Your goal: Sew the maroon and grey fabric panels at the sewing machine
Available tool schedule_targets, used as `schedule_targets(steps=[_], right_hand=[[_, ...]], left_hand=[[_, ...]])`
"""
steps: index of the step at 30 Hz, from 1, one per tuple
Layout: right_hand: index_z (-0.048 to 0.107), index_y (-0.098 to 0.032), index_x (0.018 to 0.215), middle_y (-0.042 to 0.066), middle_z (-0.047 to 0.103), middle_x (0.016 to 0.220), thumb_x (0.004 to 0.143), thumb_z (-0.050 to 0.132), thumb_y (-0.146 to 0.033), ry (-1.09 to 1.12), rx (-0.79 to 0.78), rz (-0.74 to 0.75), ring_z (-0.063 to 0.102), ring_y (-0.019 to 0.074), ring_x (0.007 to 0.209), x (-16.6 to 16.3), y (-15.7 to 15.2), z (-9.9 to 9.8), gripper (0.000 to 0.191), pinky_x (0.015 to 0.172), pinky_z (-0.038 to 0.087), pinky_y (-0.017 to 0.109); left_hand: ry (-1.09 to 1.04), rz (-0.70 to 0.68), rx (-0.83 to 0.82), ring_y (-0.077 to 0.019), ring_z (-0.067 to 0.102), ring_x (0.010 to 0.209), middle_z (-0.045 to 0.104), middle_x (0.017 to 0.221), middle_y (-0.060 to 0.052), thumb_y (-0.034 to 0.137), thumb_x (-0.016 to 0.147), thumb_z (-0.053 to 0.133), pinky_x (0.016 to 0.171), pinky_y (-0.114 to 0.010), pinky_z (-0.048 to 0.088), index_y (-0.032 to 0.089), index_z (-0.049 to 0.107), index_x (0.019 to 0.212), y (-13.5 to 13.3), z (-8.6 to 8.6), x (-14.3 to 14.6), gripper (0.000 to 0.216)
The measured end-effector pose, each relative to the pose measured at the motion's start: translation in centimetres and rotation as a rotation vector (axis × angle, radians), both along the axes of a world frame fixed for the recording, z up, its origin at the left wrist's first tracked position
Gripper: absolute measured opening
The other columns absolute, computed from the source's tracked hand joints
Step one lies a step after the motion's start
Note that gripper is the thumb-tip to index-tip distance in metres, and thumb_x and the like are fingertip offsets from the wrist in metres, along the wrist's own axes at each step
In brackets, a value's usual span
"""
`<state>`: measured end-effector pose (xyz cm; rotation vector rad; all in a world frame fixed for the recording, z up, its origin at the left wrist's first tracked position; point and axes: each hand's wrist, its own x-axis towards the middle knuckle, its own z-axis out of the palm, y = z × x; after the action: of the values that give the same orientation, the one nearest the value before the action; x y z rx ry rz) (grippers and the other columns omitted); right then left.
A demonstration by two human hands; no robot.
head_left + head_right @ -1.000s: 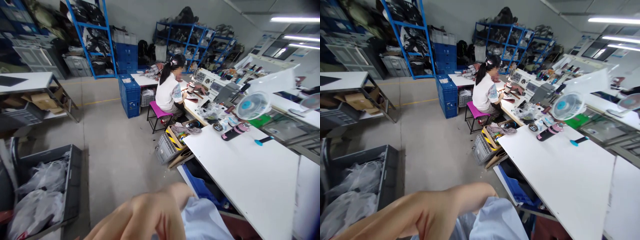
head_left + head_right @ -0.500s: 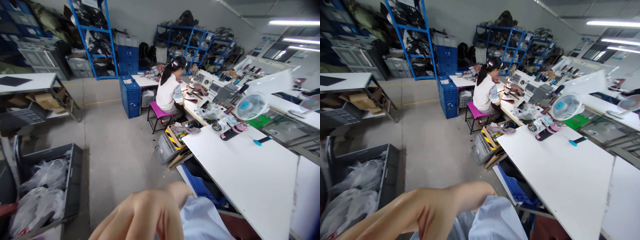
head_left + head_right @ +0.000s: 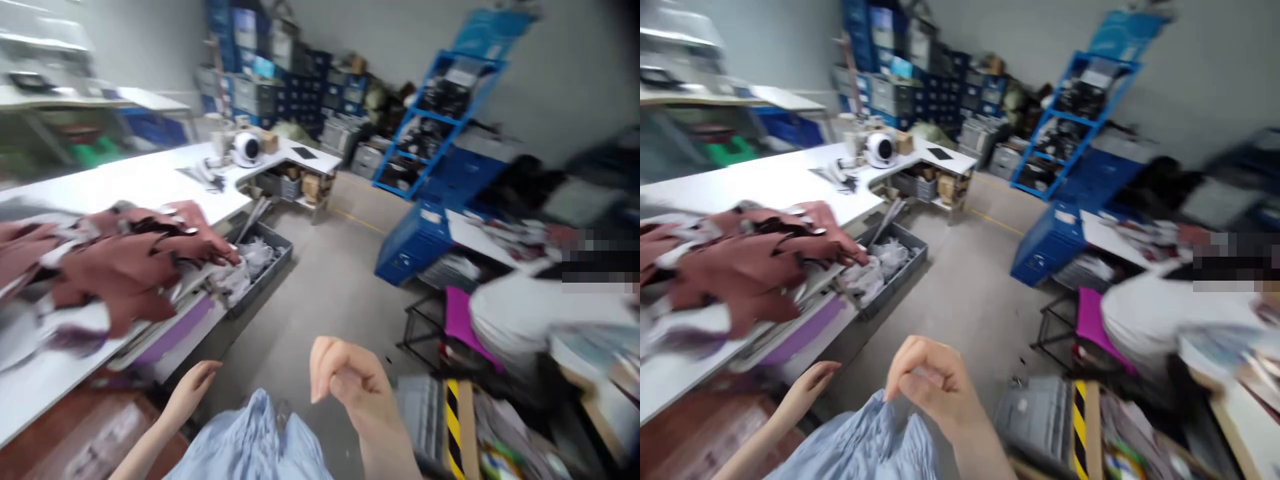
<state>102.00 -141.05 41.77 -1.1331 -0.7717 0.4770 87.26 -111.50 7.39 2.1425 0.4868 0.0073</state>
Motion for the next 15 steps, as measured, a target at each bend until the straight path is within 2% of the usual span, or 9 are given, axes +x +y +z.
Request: schedule_targets(steps=[4, 9, 13, 15], right_hand=[[0.069, -0.02, 0.076, 0.003, 0.059, 0.068, 0.093, 0.06, -0.041, 0.021, -0.052, 0.171, 0.052, 0.0152, 0.067, 1.8, 3.4, -2.4, 0.028, 0.064, 0.038, 0.028], [0.067, -0.022, 0.071, 0.005, 0.057, 0.066, 0.091, 0.06, -0.043, 0.051, -0.236, 0.349, 0.053, 0.0184, 0.067, 2.7, 7.7, -4.5, 0.029, 0.065, 0.04, 0.032], [0.067, -0.023, 0.073, 0.004, 0.058, 0.069, 0.091, 0.059, -0.04, 0.078, -0.306, 0.494, 0.054, 0.0178, 0.069, 3.0, 10.5, -5.9, 0.026, 0.068, 0.043, 0.031], [0.067, -0.022, 0.074, 0.004, 0.059, 0.071, 0.091, 0.059, -0.041, 0.092, -0.34, 0.55, 0.054, 0.017, 0.069, 3.1, 11.0, -6.5, 0.026, 0.068, 0.044, 0.03]], left_hand=[[0.059, 0.201, -0.027, -0.0257, 0.066, 0.102, 0.072, 0.107, -0.008, 0.044, 0.083, 0.044, 0.096, -0.039, 0.051, 0.021, 0.071, 0.099, 0.5, 0.0, -3.1, 0.039], [0.07, 0.458, -0.056, -0.0245, 0.064, 0.105, 0.071, 0.108, -0.007, 0.035, 0.083, 0.045, 0.099, -0.036, 0.048, 0.02, 0.071, 0.101, -0.9, 0.3, -7.8, 0.034], [0.063, 0.633, -0.066, -0.0246, 0.063, 0.107, 0.071, 0.109, -0.007, 0.035, 0.082, 0.049, 0.099, -0.034, 0.047, 0.018, 0.071, 0.101, -2.9, -0.4, -10.4, 0.034], [0.067, 0.726, -0.05, -0.0245, 0.062, 0.111, 0.069, 0.115, -0.008, 0.036, 0.081, 0.05, 0.1, -0.033, 0.047, 0.017, 0.067, 0.108, -2.9, -0.7, -11.1, 0.037]])
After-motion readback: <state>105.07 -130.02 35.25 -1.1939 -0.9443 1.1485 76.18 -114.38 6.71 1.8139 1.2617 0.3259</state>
